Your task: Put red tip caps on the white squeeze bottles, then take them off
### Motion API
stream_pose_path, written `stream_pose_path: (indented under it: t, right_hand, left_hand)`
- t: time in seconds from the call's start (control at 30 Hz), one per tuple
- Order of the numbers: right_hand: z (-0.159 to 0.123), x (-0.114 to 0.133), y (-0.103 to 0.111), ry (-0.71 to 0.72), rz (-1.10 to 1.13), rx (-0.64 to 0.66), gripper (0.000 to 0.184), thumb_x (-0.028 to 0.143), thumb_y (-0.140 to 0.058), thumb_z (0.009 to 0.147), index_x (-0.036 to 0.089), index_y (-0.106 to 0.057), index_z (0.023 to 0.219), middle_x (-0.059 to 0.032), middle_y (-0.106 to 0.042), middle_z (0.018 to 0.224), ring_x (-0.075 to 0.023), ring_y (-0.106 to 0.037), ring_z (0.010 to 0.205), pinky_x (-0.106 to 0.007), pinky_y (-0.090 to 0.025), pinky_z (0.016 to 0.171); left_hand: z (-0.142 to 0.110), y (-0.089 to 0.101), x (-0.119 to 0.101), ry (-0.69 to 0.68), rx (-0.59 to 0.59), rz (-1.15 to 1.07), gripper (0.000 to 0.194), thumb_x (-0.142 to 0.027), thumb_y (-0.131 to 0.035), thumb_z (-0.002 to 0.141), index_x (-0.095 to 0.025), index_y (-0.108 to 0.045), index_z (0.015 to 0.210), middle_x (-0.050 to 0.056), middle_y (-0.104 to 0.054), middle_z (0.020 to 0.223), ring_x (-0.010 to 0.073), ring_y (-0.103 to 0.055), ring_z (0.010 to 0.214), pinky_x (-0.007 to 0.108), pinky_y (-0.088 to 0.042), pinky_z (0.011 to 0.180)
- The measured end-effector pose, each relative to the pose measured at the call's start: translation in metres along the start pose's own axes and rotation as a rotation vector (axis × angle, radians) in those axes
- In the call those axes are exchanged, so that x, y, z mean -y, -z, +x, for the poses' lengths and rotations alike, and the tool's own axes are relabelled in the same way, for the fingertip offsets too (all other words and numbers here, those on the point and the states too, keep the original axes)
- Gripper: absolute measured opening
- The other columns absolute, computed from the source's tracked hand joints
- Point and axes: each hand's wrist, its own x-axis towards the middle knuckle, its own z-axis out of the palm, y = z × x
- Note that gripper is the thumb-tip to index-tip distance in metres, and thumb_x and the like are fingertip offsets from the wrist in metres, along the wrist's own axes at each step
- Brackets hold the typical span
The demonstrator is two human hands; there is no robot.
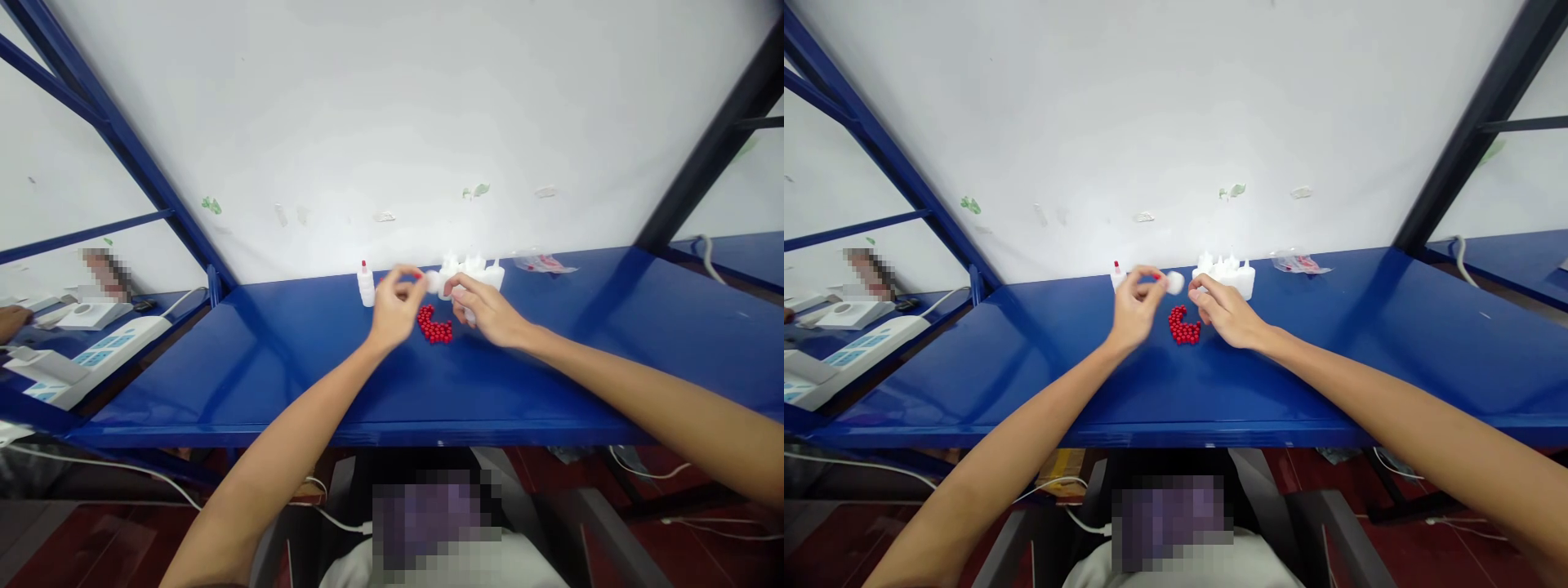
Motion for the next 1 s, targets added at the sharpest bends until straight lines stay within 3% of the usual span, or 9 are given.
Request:
stream_pose_path:
  t: [0.07, 0.17, 0.27, 0.37, 0.57, 0.63, 0.77, 0.9, 1.0]
  right_hand:
    - [0.001, 0.0, 0.001, -0.016, -0.056, -0.004, 0.028, 0.042, -0.039, 0.096, 0.02, -0.054, 0.087, 0.0039, -0.051, 0.058, -0.0129, -0.047, 0.054, -0.028, -0.036, 0.058]
    - [0.002, 0.003, 0.0, -0.04, -0.055, 0.019, 0.028, 0.037, -0.042, 0.093, 0.019, -0.055, 0.075, 0.0035, -0.049, 0.055, -0.0126, -0.045, 0.052, -0.028, -0.035, 0.057]
    - [0.0, 0.006, -0.001, -0.061, -0.022, 0.001, 0.025, 0.036, -0.046, 0.089, 0.019, -0.055, 0.072, 0.0046, -0.046, 0.05, -0.0123, -0.042, 0.047, -0.028, -0.033, 0.053]
    - [-0.001, 0.01, 0.0, -0.069, 0.003, -0.048, 0.021, 0.034, -0.048, 0.084, 0.02, -0.054, 0.07, 0.0048, -0.045, 0.044, -0.0122, -0.04, 0.043, -0.029, -0.031, 0.05]
    - [0.002, 0.012, 0.008, -0.058, -0.031, -0.059, 0.015, 0.021, -0.04, 0.077, 0.019, -0.054, 0.073, 0.0024, -0.049, 0.052, -0.0138, -0.046, 0.048, -0.029, -0.034, 0.053]
    - [0.005, 0.01, 0.01, -0.067, -0.174, -0.013, 0.018, 0.019, -0.039, 0.078, 0.019, -0.056, 0.073, 0.0, -0.053, 0.058, -0.0152, -0.05, 0.055, -0.03, -0.035, 0.057]
    - [0.007, 0.002, 0.011, -0.101, -0.469, 0.217, 0.017, 0.021, -0.047, 0.08, 0.017, -0.063, 0.082, -0.0025, -0.059, 0.066, -0.0167, -0.051, 0.06, -0.03, -0.034, 0.059]
    - [0.006, -0.004, 0.011, -0.122, -0.552, 0.307, 0.033, 0.024, -0.051, 0.083, 0.016, -0.059, 0.114, -0.0024, -0.061, 0.069, -0.0183, -0.052, 0.062, -0.03, -0.033, 0.057]
    - [0.006, -0.006, 0.012, -0.091, -0.571, 0.34, 0.031, 0.023, -0.05, 0.085, 0.017, -0.057, 0.115, -0.0029, -0.062, 0.071, -0.0186, -0.053, 0.063, -0.03, -0.033, 0.058]
  left_hand:
    - [0.012, 0.017, 0.004, 0.011, -0.211, 0.075, 0.02, -0.039, -0.062, 0.086, -0.02, -0.056, 0.092, -0.009, -0.035, 0.049, 0.0081, -0.032, 0.044, 0.023, -0.029, 0.047]
    - [0.026, 0.042, 0.013, 0.057, -0.325, 0.219, 0.021, -0.039, -0.062, 0.084, -0.019, -0.06, 0.092, -0.009, -0.032, 0.049, 0.0091, -0.034, 0.045, 0.024, -0.034, 0.052]
    - [0.03, 0.056, 0.023, 0.11, -0.295, 0.415, 0.026, -0.041, -0.057, 0.085, -0.018, -0.065, 0.094, -0.008, -0.034, 0.049, 0.01, -0.035, 0.047, 0.025, -0.034, 0.055]
    - [0.03, 0.058, 0.03, 0.134, -0.226, 0.549, 0.03, -0.042, -0.053, 0.087, -0.018, -0.067, 0.096, -0.006, -0.044, 0.05, 0.0117, -0.041, 0.05, 0.025, -0.036, 0.059]
    - [0.029, 0.056, 0.036, 0.128, -0.158, 0.608, 0.028, -0.04, -0.054, 0.087, -0.018, -0.068, 0.098, -0.004, -0.053, 0.052, 0.0142, -0.051, 0.053, 0.026, -0.038, 0.064]
    - [0.028, 0.055, 0.035, 0.102, -0.136, 0.617, 0.028, -0.039, -0.053, 0.088, -0.019, -0.067, 0.102, -0.005, -0.051, 0.051, 0.014, -0.051, 0.053, 0.025, -0.038, 0.066]
    - [0.025, 0.053, 0.031, 0.06, -0.128, 0.622, 0.028, -0.039, -0.049, 0.091, -0.021, -0.064, 0.105, -0.006, -0.046, 0.05, 0.0133, -0.047, 0.052, 0.025, -0.038, 0.064]
    - [0.02, 0.05, 0.024, -0.043, -0.176, 0.594, 0.027, -0.035, -0.043, 0.093, -0.02, -0.064, 0.101, -0.006, -0.041, 0.051, 0.0124, -0.042, 0.05, 0.025, -0.036, 0.061]
    - [0.015, 0.045, 0.021, -0.169, -0.096, 0.591, 0.025, -0.031, -0.044, 0.093, -0.019, -0.065, 0.096, -0.006, -0.04, 0.052, 0.0109, -0.041, 0.049, 0.025, -0.036, 0.059]
